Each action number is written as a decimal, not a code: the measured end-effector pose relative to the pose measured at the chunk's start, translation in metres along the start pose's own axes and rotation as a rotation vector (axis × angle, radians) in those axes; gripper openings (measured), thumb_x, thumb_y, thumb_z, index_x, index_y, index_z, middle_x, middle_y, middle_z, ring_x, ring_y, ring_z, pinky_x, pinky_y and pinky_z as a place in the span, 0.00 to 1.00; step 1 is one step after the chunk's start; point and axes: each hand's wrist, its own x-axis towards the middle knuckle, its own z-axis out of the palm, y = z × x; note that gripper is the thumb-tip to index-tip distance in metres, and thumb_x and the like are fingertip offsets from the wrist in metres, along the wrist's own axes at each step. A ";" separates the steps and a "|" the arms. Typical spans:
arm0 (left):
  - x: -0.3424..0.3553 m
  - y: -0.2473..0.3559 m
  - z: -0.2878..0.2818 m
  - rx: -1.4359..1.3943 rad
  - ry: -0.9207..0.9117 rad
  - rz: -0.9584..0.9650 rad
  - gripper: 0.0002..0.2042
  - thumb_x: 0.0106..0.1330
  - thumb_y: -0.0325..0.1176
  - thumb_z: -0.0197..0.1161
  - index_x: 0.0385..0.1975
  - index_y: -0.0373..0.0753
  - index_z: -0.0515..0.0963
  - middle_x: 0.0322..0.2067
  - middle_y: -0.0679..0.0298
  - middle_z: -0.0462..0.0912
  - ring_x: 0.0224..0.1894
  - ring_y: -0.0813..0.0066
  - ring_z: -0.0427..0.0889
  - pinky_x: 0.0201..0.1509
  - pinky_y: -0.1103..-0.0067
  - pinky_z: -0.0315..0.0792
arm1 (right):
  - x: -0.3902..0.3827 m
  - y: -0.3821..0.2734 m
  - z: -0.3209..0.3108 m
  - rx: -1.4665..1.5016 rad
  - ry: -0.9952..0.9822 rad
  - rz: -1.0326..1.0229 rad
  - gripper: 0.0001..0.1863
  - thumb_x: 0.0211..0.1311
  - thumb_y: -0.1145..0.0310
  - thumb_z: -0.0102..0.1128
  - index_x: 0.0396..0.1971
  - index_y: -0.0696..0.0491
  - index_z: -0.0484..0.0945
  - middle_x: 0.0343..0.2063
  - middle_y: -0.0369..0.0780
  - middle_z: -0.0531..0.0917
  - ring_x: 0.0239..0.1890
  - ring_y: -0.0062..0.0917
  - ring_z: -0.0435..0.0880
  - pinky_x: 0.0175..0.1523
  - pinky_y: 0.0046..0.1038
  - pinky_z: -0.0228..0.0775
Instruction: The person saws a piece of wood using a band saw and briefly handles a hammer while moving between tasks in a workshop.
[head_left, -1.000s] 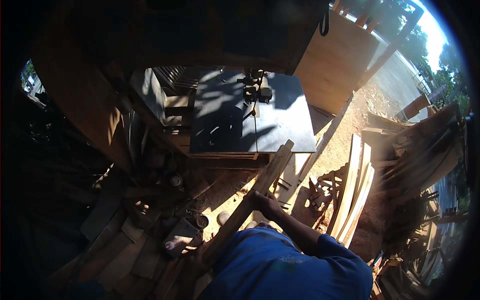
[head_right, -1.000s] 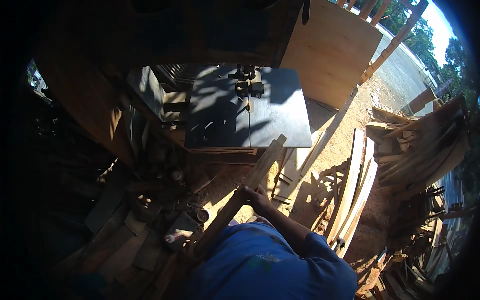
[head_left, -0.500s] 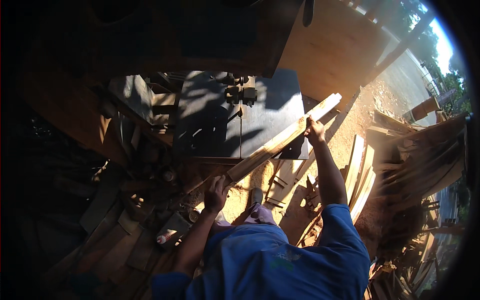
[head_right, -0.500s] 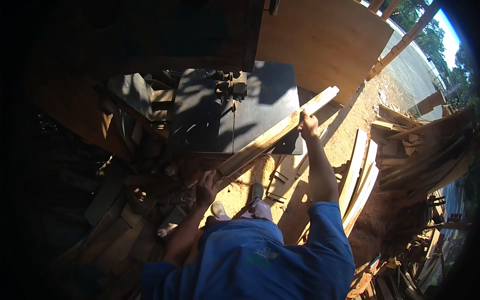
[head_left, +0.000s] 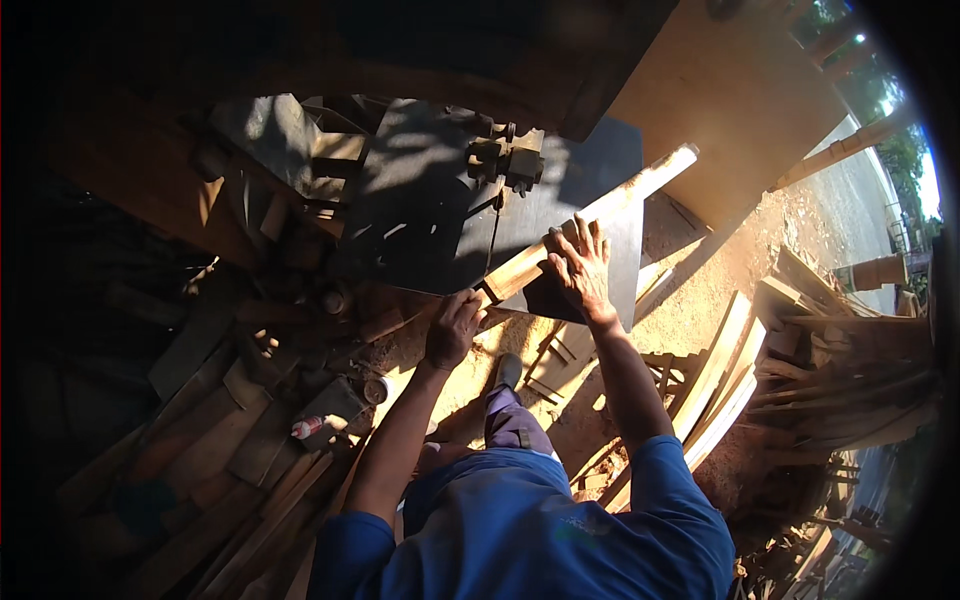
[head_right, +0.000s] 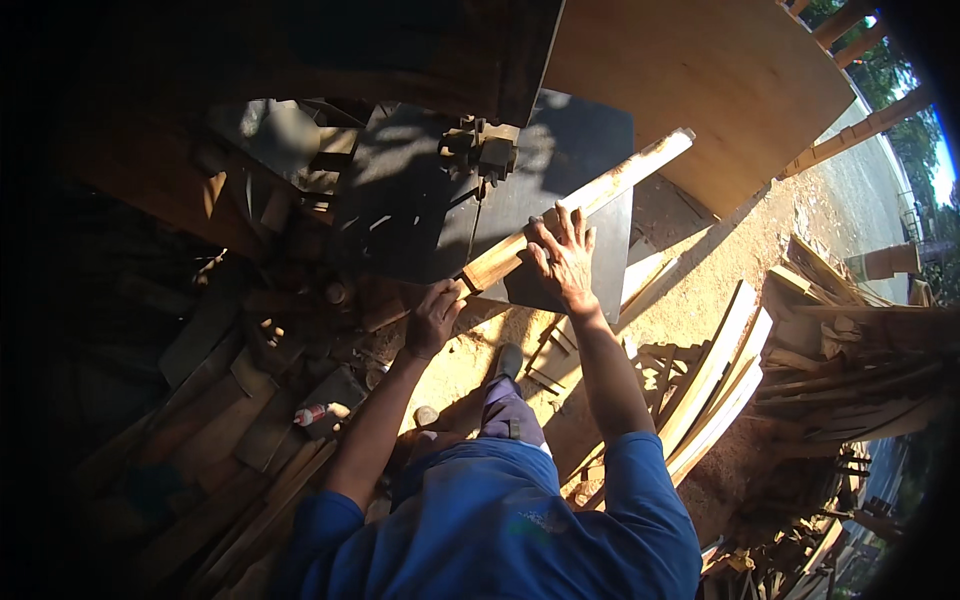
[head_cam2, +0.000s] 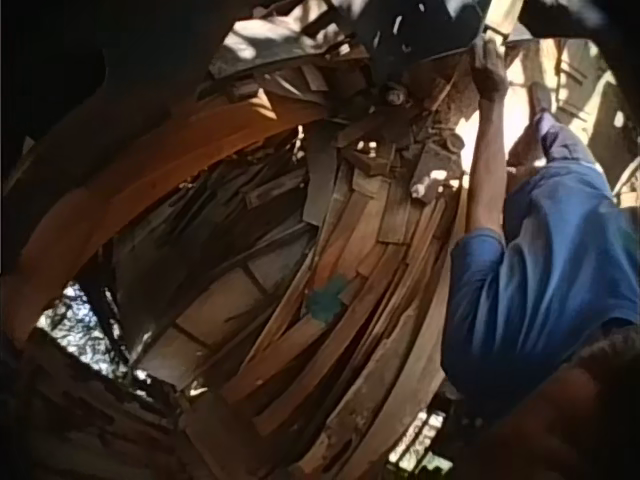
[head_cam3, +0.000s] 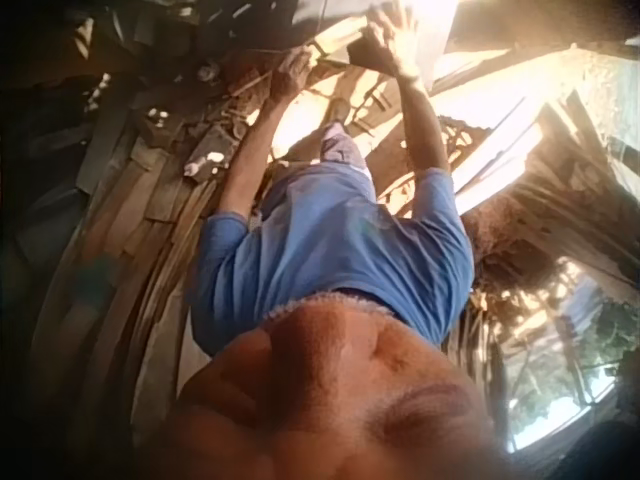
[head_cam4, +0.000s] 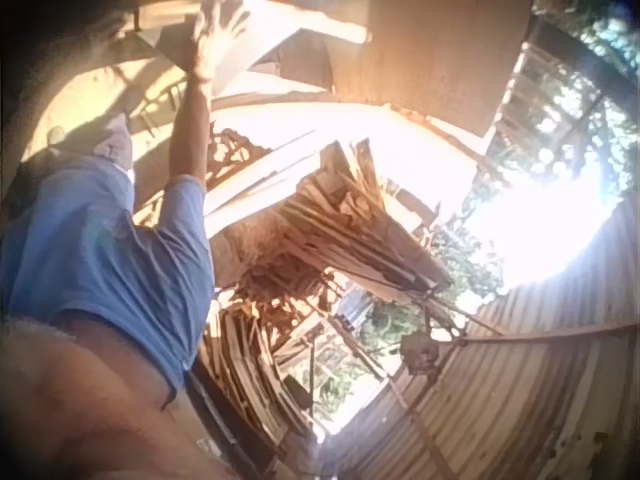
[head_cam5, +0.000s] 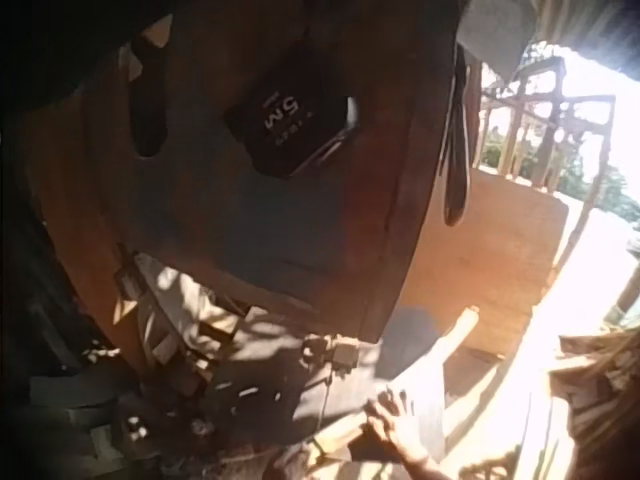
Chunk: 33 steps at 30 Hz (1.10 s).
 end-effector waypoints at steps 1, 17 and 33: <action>0.000 -0.003 -0.004 0.005 -0.029 0.005 0.12 0.60 0.24 0.68 0.44 0.34 0.81 0.45 0.56 0.79 0.48 0.55 0.80 0.52 0.66 0.76 | 0.004 -0.004 0.000 -0.004 -0.020 0.025 0.23 0.69 0.48 0.55 0.61 0.36 0.77 0.71 0.44 0.63 0.73 0.53 0.54 0.69 0.67 0.47; 0.086 -0.032 0.012 0.066 -0.030 0.165 0.14 0.54 0.28 0.75 0.40 0.38 0.80 0.40 0.58 0.83 0.42 0.55 0.83 0.48 0.66 0.77 | 0.087 0.037 0.050 -0.033 0.115 -0.018 0.21 0.71 0.49 0.48 0.57 0.40 0.79 0.73 0.36 0.62 0.71 0.63 0.54 0.73 0.63 0.45; 0.118 -0.052 0.031 0.070 0.037 0.093 0.13 0.57 0.32 0.74 0.36 0.38 0.77 0.37 0.57 0.84 0.41 0.55 0.82 0.46 0.65 0.76 | 0.130 0.062 0.061 -0.270 0.104 -0.319 0.12 0.66 0.63 0.52 0.43 0.46 0.82 0.57 0.33 0.79 0.67 0.37 0.68 0.74 0.52 0.50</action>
